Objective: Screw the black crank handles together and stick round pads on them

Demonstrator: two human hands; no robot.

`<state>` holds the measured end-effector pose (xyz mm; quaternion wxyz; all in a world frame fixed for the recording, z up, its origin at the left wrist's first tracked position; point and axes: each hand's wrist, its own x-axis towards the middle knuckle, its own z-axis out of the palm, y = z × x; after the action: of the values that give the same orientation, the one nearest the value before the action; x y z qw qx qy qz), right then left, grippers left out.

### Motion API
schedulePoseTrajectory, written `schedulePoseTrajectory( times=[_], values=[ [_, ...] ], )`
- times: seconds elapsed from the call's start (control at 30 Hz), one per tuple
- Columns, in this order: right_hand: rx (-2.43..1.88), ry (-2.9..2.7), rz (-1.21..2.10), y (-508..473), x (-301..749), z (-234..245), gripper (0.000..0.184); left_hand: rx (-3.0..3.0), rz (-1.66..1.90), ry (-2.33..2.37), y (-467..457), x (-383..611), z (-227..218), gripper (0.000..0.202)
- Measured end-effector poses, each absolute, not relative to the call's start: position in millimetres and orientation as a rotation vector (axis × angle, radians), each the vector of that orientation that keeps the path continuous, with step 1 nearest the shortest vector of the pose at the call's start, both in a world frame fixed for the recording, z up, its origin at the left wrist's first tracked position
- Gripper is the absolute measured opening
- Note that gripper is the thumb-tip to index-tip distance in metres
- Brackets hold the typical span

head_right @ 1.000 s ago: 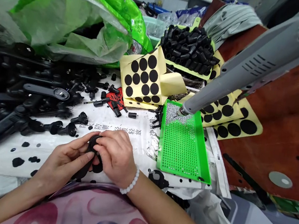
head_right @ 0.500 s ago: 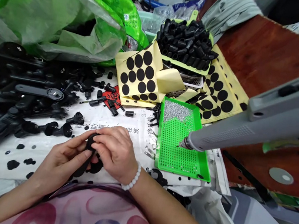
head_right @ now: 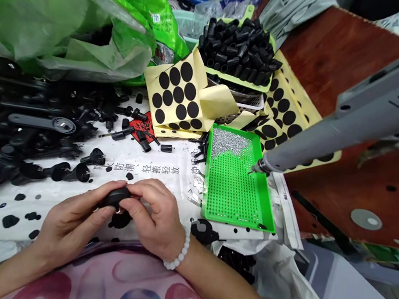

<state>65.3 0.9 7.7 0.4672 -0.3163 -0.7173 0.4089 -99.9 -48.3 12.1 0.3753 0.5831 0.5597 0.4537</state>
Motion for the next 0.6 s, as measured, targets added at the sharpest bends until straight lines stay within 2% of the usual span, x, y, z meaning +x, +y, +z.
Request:
schedulePoseTrajectory(
  times=[0.13, 0.23, 0.3, 0.37, 0.47, 0.6],
  values=[
    [-0.771, -1.942, 0.787, 5.0, 78.7, 20.2, 0.016, 1.256, 1.147, 1.362, -44.2, -96.8, 15.2, 0.032],
    [-0.809, -1.971, 0.217, 20.1, 103.2, 47.7, 0.036, 0.824, 1.088, 1.144, -37.8, -92.7, 16.6, 0.035],
    [-0.874, -1.827, -0.263, 37.4, 121.0, 70.5, 0.051, 0.597, 1.063, 1.006, -32.6, -89.2, 17.5, 0.037],
    [-0.887, -1.670, -0.574, 58.7, 135.0, 89.7, 0.065, 0.470, 1.045, 0.950, -27.4, -85.0, 18.7, 0.034],
    [-1.059, -1.566, -0.574, 92.1, 146.6, 102.7, 0.079, 0.391, 1.014, 0.958, -21.1, -78.1, 20.0, 0.033],
    [-1.160, -1.551, -0.460, 135.3, 155.6, 97.9, 0.080, 0.350, 0.973, 1.031, -18.9, -73.4, 17.6, 0.037]
  ],
)
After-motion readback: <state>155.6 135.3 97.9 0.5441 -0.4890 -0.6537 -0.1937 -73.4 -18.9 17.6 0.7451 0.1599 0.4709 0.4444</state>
